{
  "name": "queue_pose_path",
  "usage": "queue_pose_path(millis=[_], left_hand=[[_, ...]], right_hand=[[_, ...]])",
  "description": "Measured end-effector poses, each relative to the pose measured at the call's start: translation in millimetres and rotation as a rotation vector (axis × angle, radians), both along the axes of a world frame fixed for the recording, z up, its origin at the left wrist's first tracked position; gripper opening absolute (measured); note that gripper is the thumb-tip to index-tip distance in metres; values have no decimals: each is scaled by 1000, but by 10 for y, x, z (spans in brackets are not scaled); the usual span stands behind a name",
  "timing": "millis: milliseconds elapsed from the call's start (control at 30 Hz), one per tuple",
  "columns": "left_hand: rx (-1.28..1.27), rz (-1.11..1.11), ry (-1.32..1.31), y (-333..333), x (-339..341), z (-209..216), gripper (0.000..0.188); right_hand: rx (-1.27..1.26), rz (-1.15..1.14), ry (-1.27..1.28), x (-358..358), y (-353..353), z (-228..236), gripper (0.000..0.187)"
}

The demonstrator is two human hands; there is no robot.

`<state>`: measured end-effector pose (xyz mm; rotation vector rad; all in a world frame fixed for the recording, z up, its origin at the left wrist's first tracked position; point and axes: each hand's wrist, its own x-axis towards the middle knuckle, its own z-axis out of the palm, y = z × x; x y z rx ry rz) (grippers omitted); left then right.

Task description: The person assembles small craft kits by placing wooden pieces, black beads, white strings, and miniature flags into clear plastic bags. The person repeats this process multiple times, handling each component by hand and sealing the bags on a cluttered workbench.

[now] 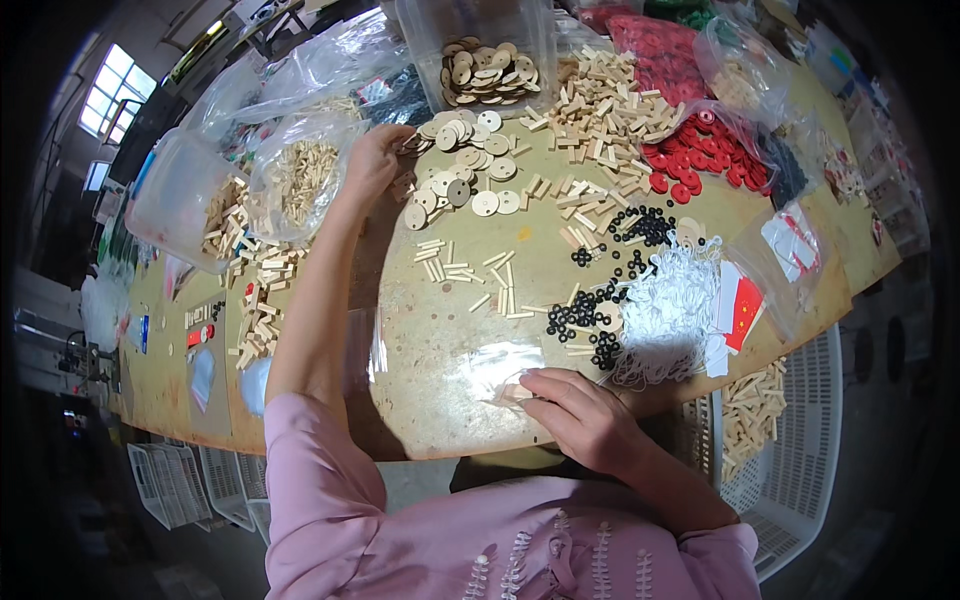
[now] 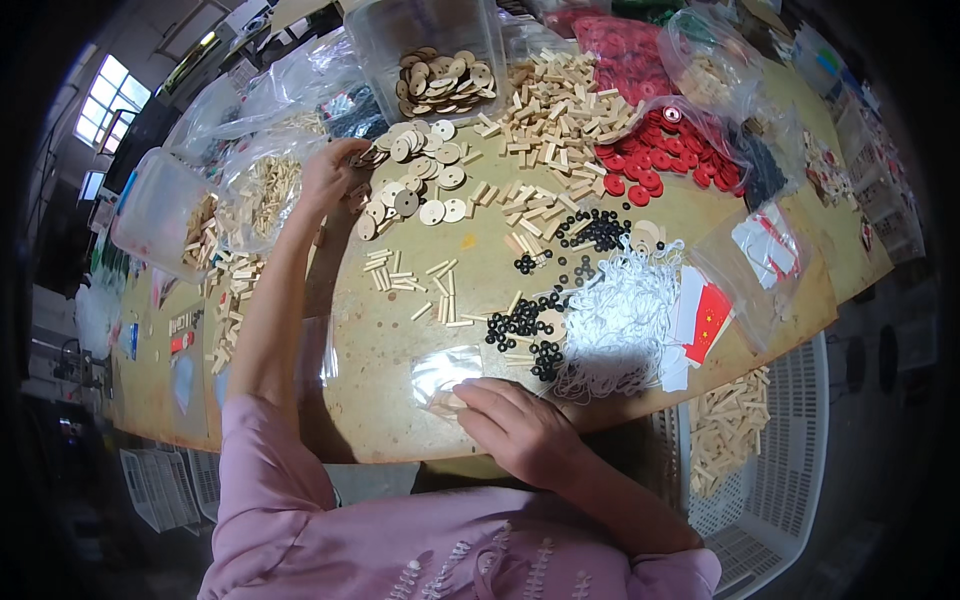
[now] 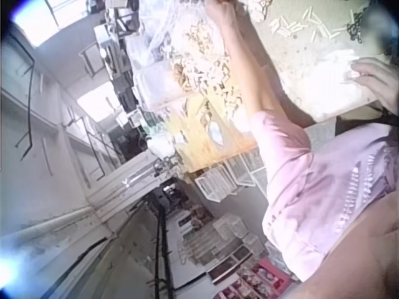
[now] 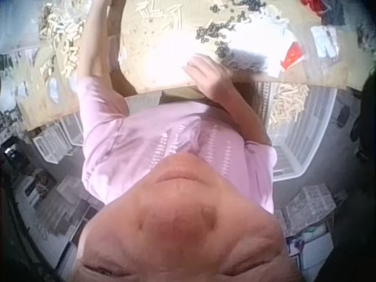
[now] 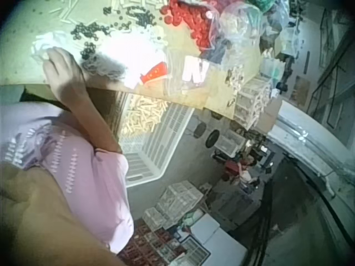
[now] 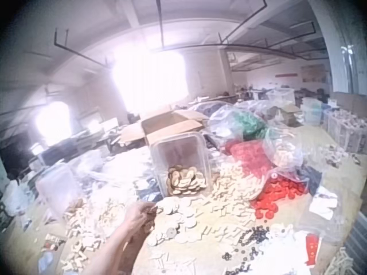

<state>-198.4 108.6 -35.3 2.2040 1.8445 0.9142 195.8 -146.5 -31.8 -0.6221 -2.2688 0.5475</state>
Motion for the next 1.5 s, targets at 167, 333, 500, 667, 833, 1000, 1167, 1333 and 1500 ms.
queue_pose_path(millis=[167,333,500,667,833,1000,1167,1333,1500], left_hand=[[81,86,275,136,43,-200,60],[-173,87,306,141,18,6,57],[-539,20,178,-376,-20,335,58],[-297,85,-363,-979,-256,313,34],[-168,272,-2,-1379,-254,59,36],[-51,326,-95,-1323,-228,-96,31],[86,178,151,-1097,-179,-101,20],[41,240,320,-1031,-262,-133,19],[-135,251,-321,-1451,-231,-92,28]], right_hand=[[14,-6,10,-2,3,-50,21],[-3,17,36,11,-6,-94,23],[-44,52,53,15,10,-100,23],[-34,48,62,12,5,-120,22],[0,32,76,4,1,-112,22],[19,33,85,-1,-7,-116,21],[0,24,111,-8,-9,-105,20],[-22,28,159,3,0,-107,21],[-18,31,218,-32,14,-152,24]])
